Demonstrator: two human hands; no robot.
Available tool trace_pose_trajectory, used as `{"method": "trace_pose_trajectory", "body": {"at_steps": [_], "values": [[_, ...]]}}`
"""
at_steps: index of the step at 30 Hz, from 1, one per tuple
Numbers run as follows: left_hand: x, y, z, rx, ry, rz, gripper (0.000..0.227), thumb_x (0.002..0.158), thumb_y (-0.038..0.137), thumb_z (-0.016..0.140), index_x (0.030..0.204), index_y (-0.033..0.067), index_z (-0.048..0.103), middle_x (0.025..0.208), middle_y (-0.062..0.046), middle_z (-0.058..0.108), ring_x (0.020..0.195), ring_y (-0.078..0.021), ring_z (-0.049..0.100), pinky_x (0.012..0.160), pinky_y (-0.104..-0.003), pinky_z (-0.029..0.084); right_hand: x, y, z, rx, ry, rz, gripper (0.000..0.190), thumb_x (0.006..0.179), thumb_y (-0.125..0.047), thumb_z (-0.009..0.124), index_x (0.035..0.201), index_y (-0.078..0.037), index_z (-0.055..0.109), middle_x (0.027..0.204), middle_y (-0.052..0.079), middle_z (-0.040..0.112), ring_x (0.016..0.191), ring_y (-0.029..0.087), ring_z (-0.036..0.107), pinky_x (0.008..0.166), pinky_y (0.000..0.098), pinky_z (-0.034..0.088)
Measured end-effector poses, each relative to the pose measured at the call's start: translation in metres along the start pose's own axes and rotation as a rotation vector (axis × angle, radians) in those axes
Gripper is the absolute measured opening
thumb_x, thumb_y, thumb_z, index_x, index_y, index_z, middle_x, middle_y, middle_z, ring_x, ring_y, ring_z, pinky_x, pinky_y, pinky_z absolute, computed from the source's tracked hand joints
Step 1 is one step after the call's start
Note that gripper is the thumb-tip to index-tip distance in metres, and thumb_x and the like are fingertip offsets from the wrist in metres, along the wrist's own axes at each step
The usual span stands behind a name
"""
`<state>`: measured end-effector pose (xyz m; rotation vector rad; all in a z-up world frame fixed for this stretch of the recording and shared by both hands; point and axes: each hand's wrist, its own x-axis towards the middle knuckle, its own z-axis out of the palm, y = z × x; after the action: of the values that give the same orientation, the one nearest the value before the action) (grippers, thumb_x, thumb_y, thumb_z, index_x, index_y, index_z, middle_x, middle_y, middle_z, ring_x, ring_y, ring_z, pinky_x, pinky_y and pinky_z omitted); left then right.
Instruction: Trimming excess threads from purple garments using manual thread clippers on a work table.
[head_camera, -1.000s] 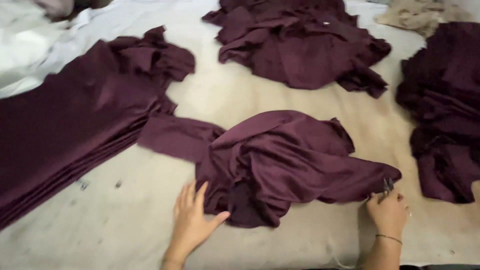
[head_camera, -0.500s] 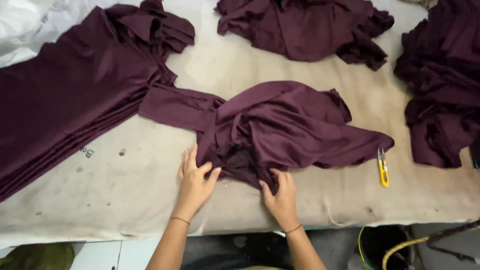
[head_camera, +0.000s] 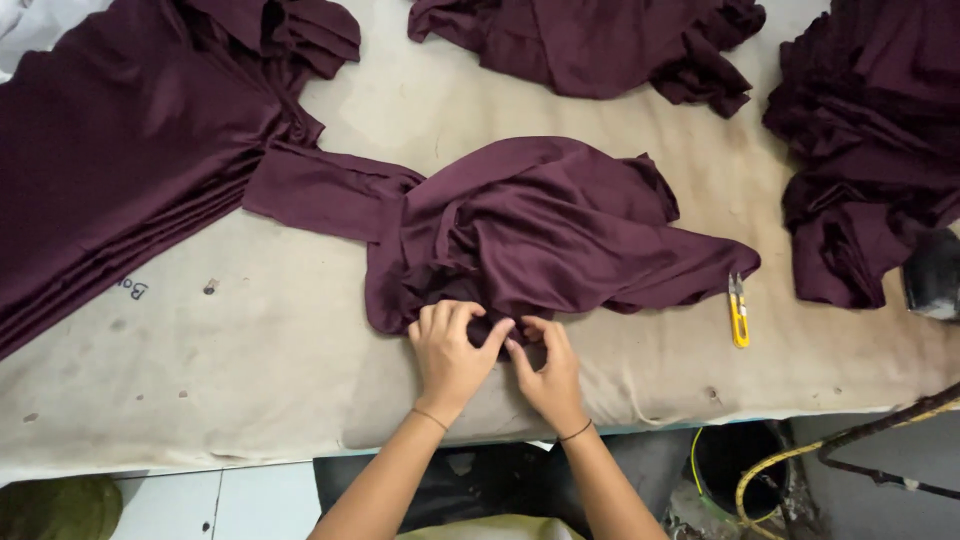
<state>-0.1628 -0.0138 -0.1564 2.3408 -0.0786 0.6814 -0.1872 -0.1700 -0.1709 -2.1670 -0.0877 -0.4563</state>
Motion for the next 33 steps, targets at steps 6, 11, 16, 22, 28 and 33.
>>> {"method": "trace_pose_trajectory", "body": {"at_steps": [6,11,16,22,28,33], "values": [[0.017,-0.004,-0.013,-0.016,0.127,0.122,0.003,0.092,0.030,0.071,0.092,0.0261,0.072,0.092,0.006,0.063,0.090,-0.0210,0.063,0.077,-0.037,0.046,-0.001,0.006,0.000,-0.013,-0.019,0.000,0.028,0.083,-0.019,0.085,0.108,-0.011,0.074,0.086,0.006,0.068,0.084,0.026,0.072,0.080,0.0371,0.057],[0.037,-0.068,-0.038,0.110,0.042,-0.068,0.041,0.083,0.027,0.082,0.115,0.0090,0.065,0.128,-0.014,0.061,0.125,-0.0390,0.056,0.104,-0.058,0.040,0.001,0.013,0.001,0.008,-0.116,-0.003,0.020,0.080,-0.010,0.083,0.084,-0.009,0.064,0.082,0.006,0.064,0.084,0.032,0.069,0.080,0.0406,0.054],[0.055,-0.028,-0.112,-0.330,0.209,-0.074,0.014,0.083,-0.002,0.060,0.082,0.0082,0.051,0.122,-0.010,0.072,0.126,-0.0354,0.067,0.125,-0.057,0.032,0.004,0.000,-0.031,0.129,0.021,-0.093,0.014,0.086,-0.006,0.070,0.087,-0.013,0.058,0.090,0.003,0.065,0.088,0.019,0.063,0.086,0.0302,0.047],[0.102,0.032,-0.171,-0.509,0.250,-0.077,0.006,0.098,0.007,0.051,0.092,0.0079,0.050,0.071,0.004,0.040,0.062,-0.0064,0.034,0.058,-0.024,0.030,0.080,-0.118,-0.117,0.238,0.334,-0.400,0.023,0.094,0.006,0.059,0.087,-0.011,0.045,0.109,0.019,0.059,0.106,0.030,0.061,0.102,0.0399,0.048],[0.209,0.065,-0.231,0.085,-0.503,0.593,0.068,0.077,0.069,0.074,0.110,0.0095,0.071,0.091,-0.007,0.079,0.081,-0.0327,0.075,0.069,-0.045,0.055,0.160,-0.146,-0.194,0.244,0.220,-0.088,0.029,0.109,-0.009,0.052,0.089,-0.020,0.035,0.083,-0.010,0.028,0.074,0.001,0.027,0.065,0.0219,0.025],[0.258,0.086,-0.276,0.399,-0.867,-0.049,0.025,0.090,0.033,0.078,0.075,0.0136,0.077,0.058,-0.004,0.063,0.056,-0.0151,0.050,0.056,-0.031,0.042,0.196,-0.160,-0.235,-0.544,-0.601,0.085,0.087,0.055,-0.047,0.098,0.127,-0.018,0.060,0.107,-0.001,0.078,0.094,0.015,0.071,0.087,0.0311,0.054]]}}
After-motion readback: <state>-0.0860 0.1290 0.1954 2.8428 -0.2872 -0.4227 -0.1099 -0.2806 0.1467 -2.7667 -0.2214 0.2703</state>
